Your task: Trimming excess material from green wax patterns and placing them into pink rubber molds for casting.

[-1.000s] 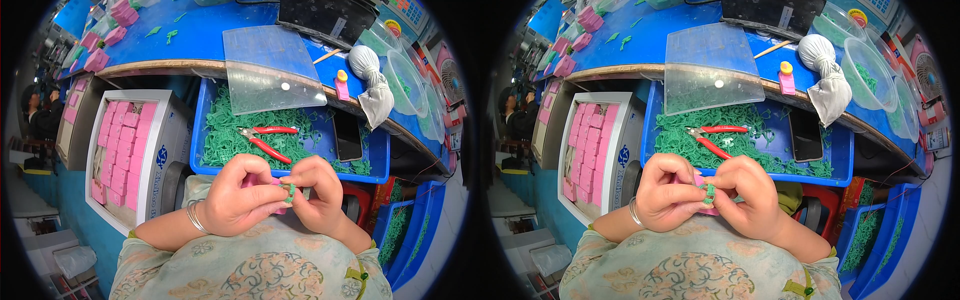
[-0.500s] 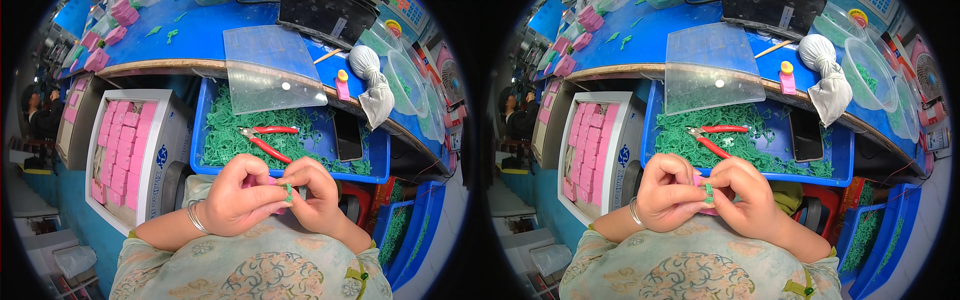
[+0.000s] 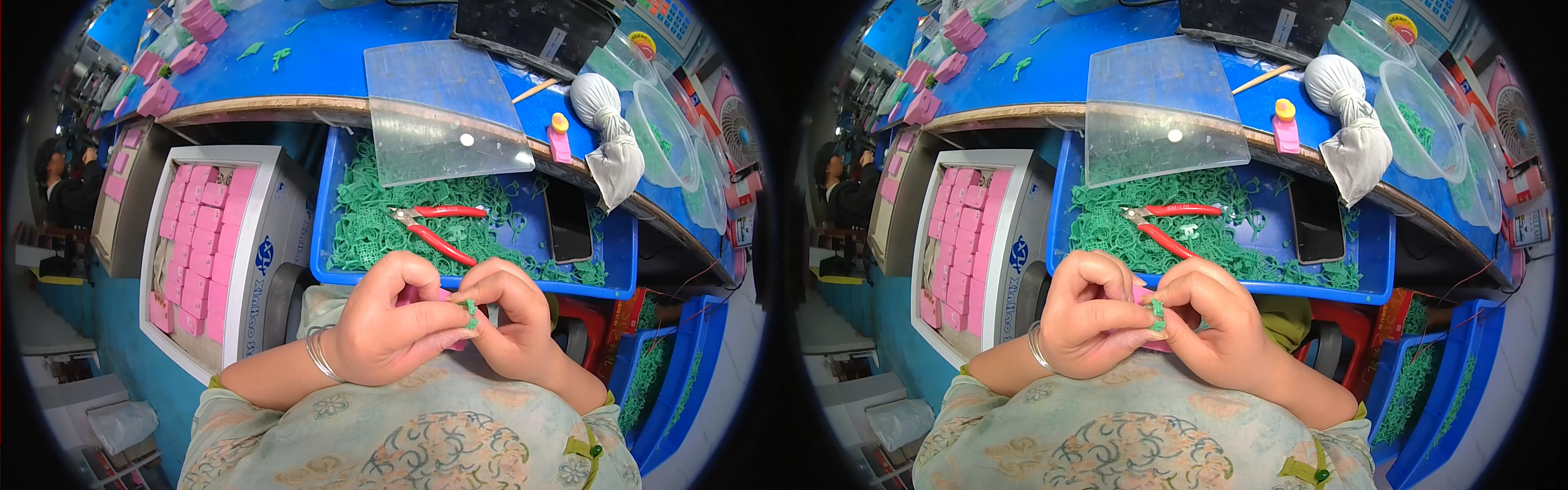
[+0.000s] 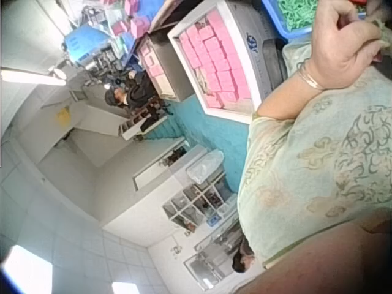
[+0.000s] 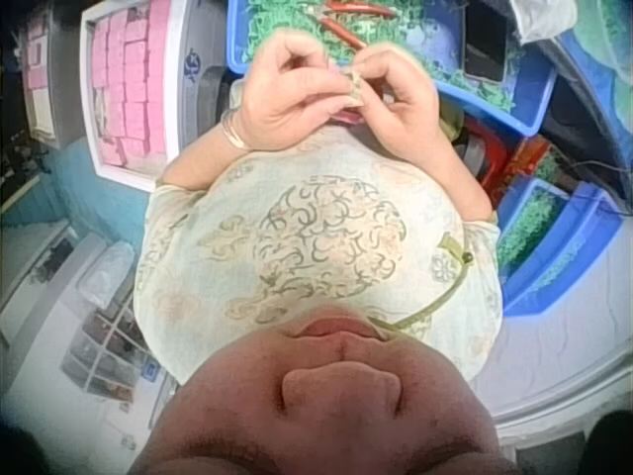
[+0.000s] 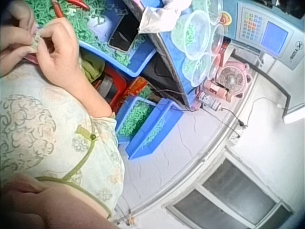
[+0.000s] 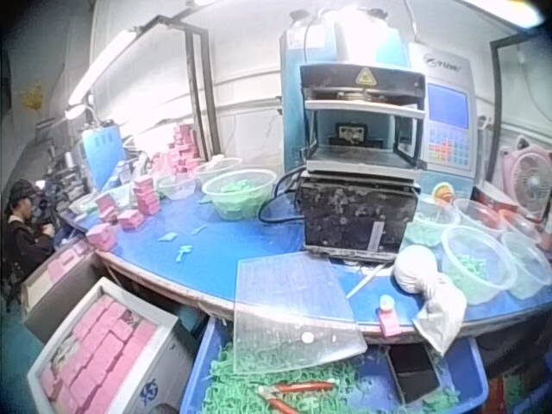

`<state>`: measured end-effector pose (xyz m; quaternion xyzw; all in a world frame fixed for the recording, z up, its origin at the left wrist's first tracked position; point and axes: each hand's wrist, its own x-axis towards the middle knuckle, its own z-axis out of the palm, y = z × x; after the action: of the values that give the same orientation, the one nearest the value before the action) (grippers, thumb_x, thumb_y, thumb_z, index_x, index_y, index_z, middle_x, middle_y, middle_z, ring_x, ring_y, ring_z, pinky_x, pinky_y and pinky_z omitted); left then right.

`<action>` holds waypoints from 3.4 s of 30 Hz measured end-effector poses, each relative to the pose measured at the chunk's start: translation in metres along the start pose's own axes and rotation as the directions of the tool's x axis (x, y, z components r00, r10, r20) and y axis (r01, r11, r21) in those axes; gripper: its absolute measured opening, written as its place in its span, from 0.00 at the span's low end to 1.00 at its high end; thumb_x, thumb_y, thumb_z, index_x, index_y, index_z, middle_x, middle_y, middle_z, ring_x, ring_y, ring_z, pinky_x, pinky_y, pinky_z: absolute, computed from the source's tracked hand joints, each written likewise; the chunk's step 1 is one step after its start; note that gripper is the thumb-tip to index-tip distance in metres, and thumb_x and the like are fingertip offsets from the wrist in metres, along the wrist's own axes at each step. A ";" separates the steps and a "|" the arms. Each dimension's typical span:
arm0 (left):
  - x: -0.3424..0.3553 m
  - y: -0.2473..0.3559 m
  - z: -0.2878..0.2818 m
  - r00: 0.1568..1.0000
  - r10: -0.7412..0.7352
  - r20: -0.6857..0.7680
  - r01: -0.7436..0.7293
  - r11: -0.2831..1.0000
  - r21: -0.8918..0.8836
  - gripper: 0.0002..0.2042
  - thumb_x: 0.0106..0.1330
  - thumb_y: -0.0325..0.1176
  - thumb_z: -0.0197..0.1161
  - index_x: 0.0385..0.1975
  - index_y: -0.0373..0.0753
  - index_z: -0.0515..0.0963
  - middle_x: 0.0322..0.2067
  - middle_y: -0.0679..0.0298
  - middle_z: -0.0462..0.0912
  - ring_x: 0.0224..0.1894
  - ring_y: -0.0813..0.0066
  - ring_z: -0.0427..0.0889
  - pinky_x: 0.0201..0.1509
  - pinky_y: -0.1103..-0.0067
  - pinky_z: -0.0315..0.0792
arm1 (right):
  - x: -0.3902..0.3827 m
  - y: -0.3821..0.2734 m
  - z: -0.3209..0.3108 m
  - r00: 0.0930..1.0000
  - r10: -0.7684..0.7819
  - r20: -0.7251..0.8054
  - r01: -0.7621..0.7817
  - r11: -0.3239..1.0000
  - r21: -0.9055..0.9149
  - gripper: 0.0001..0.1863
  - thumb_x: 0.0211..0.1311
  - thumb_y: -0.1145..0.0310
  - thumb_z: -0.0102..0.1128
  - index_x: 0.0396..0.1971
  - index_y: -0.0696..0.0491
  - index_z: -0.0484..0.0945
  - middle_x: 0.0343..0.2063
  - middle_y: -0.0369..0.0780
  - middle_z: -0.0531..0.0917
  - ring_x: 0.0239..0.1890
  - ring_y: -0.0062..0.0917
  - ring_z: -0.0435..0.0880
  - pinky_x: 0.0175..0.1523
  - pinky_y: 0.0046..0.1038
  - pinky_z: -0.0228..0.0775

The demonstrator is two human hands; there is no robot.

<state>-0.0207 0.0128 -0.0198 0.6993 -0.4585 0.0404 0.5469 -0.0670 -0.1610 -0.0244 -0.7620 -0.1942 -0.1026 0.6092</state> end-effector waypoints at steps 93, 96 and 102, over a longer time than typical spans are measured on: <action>-0.001 -0.003 0.003 0.999 -0.029 -0.041 0.028 0.999 -0.016 0.14 0.45 0.25 0.70 0.34 0.38 0.77 0.31 0.64 0.63 0.28 0.76 0.66 0.29 0.83 0.65 | -0.002 0.002 -0.001 0.998 -0.029 -0.063 0.029 1.000 -0.003 0.08 0.44 0.84 0.56 0.25 0.59 0.69 0.24 0.39 0.72 0.20 0.18 0.67 0.22 0.18 0.60; -0.001 -0.002 0.002 1.000 -0.025 -0.011 0.025 0.999 0.025 0.15 0.46 0.25 0.71 0.34 0.38 0.76 0.32 0.63 0.63 0.28 0.78 0.68 0.31 0.83 0.69 | -0.003 0.001 0.000 0.997 -0.006 -0.078 0.007 1.000 0.012 0.07 0.44 0.84 0.56 0.24 0.58 0.69 0.24 0.38 0.72 0.20 0.18 0.67 0.22 0.18 0.60; 0.000 -0.003 0.003 0.999 -0.025 -0.028 0.026 0.999 0.032 0.15 0.46 0.26 0.71 0.34 0.38 0.76 0.31 0.64 0.63 0.28 0.78 0.68 0.32 0.83 0.69 | -0.003 0.003 0.000 0.996 -0.018 -0.082 0.019 1.000 0.013 0.08 0.44 0.84 0.56 0.24 0.58 0.69 0.23 0.39 0.72 0.20 0.18 0.67 0.22 0.19 0.59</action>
<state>-0.0202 0.0106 -0.0229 0.7133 -0.4413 0.0505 0.5421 -0.0686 -0.1619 -0.0284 -0.7510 -0.1767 -0.1380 0.6210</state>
